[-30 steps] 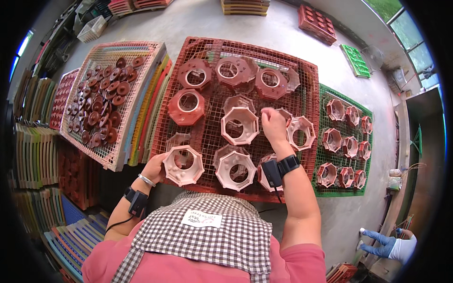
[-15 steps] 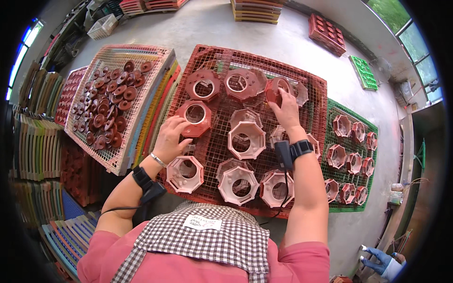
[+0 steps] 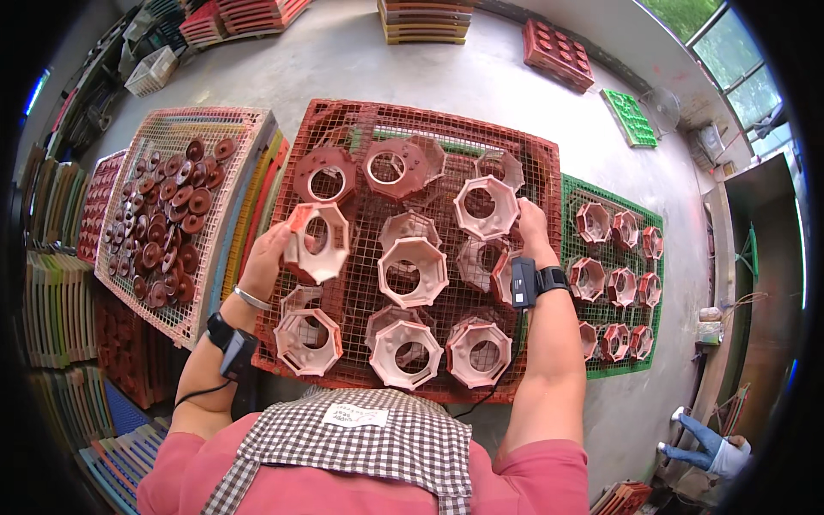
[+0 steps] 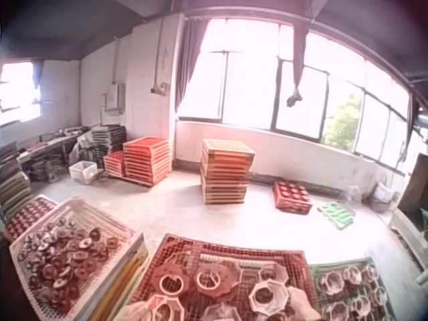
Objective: Organizing and inspecting octagonal plastic bases and circular lids on drying racks in a manufacturing facility.
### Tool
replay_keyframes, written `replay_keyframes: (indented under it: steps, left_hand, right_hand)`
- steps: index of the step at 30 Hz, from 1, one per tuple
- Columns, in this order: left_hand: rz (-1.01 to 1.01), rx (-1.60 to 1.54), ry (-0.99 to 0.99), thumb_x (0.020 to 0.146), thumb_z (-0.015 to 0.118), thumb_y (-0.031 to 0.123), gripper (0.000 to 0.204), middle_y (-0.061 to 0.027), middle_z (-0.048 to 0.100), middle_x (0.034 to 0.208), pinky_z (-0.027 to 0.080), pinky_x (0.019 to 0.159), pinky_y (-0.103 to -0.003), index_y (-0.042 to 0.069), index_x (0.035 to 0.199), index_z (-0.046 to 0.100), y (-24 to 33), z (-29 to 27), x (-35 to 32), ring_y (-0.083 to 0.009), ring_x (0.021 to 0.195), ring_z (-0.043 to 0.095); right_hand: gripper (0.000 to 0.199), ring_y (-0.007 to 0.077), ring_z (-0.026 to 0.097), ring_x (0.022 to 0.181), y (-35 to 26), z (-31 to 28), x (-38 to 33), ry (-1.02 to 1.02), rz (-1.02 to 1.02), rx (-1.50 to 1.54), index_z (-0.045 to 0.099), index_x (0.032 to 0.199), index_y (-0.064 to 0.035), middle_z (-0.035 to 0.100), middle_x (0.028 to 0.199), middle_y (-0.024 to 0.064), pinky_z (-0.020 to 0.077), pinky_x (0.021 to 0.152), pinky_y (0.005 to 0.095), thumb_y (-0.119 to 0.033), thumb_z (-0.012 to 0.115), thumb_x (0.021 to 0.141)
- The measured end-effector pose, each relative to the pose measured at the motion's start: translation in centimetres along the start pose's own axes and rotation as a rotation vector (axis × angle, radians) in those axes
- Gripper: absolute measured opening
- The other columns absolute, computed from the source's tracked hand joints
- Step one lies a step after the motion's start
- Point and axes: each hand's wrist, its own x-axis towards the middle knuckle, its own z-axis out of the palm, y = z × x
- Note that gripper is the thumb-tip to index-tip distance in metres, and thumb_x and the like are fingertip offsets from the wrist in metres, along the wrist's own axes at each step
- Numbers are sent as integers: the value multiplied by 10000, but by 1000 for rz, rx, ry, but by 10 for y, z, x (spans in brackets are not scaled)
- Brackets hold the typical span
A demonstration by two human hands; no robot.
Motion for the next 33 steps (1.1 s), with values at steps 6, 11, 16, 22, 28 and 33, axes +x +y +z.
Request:
replay_keyframes:
  steps: [6,11,16,22,28,33]
  left_hand:
    - [-454,-277,26,966,329,301,403,-126,643,931,515,668,-289,3,1126,549,-37,-36,4,-183,766,633]
    - [-212,416,83,910,445,204,278,-114,652,926,482,657,-295,0,1004,608,-61,-64,20,-191,745,629]
    - [285,959,296,753,618,109,274,-137,601,948,453,819,-348,41,1019,606,-19,-35,46,-262,921,579]
    - [508,1233,36,625,701,115,463,-137,429,1278,316,1007,-428,120,1071,577,0,-25,82,-344,1226,358]
    - [491,1347,-106,665,658,97,207,-128,404,1322,304,1003,-452,118,866,616,-10,-29,112,-325,1282,304]
    - [524,733,74,825,600,133,108,-178,566,1087,433,846,-312,40,876,583,10,-13,134,-292,1013,557]
  right_hand:
    - [304,288,582,933,-61,65,-31,345,-648,-957,649,979,-107,622,967,107,466,804,373,-334,567,795]
    - [501,245,461,1098,-90,156,-62,-242,-1050,-1000,560,1090,-121,555,1076,57,330,956,405,-293,741,656]
    - [422,249,439,1123,-78,189,-51,-262,-1118,-1146,575,1060,-112,557,1074,55,315,980,406,-175,717,667]
    - [280,172,586,887,-111,183,-33,-389,-393,9,555,1115,-16,615,971,79,458,798,292,-182,496,899]
    - [336,172,599,829,-75,163,27,-335,-4,405,532,1121,-50,618,987,82,510,677,359,-250,311,968]
    - [385,213,600,854,-52,160,53,-110,-158,118,559,1116,-34,623,993,108,483,724,333,-332,390,939]
